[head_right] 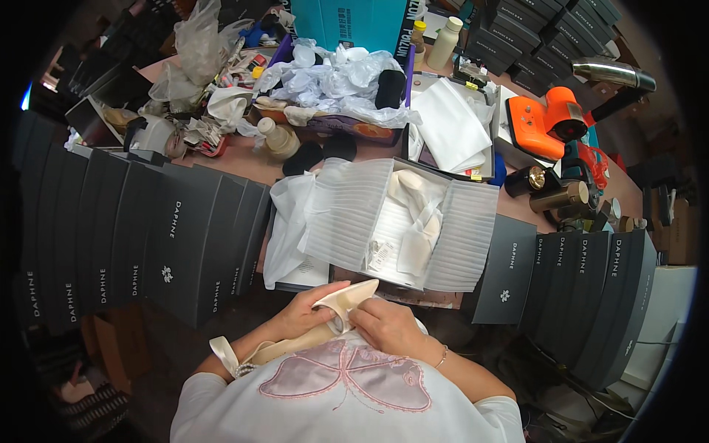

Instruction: Inspecting and cleaning high-heeled shoes for quality control before packaging.

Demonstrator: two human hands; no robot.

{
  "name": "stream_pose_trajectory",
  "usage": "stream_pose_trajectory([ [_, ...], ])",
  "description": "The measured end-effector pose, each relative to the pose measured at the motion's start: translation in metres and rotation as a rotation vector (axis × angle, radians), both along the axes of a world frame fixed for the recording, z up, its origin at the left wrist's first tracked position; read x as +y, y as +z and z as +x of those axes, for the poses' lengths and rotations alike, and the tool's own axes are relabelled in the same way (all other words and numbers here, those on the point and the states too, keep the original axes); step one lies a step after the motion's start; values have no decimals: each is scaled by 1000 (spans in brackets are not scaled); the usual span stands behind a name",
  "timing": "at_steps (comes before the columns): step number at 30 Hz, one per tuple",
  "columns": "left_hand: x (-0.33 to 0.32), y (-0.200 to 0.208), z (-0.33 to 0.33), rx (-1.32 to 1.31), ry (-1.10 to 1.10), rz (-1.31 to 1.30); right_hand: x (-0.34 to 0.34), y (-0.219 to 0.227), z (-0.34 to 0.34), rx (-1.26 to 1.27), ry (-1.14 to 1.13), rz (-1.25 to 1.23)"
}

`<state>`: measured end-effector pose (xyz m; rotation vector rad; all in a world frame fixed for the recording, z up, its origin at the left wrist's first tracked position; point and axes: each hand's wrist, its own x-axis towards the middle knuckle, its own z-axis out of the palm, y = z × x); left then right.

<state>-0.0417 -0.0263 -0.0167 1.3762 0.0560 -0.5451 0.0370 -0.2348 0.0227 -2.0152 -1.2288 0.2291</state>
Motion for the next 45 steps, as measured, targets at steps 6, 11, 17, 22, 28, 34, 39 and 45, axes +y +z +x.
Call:
stream_pose_trajectory([
  [6,-1,-2,2,-66,-35,48,-1,2,-1,31,-17,-46],
  [11,-4,-4,4,-119,-20,44,5,0,10,-11,17,-20],
  [17,0,0,11,32,-39,9,1,5,11,33,25,-33],
  [22,1,-3,11,-113,-95,106,-4,5,4,85,11,-106],
  [28,1,3,18,-139,-113,130,0,8,11,68,10,-77],
  [34,0,5,21,-154,-144,136,3,7,18,17,-13,-38],
  [39,1,3,20,-67,-142,113,-7,7,9,83,-10,-74],
  [45,2,2,25,-143,-175,141,-1,-1,19,40,10,-61],
])
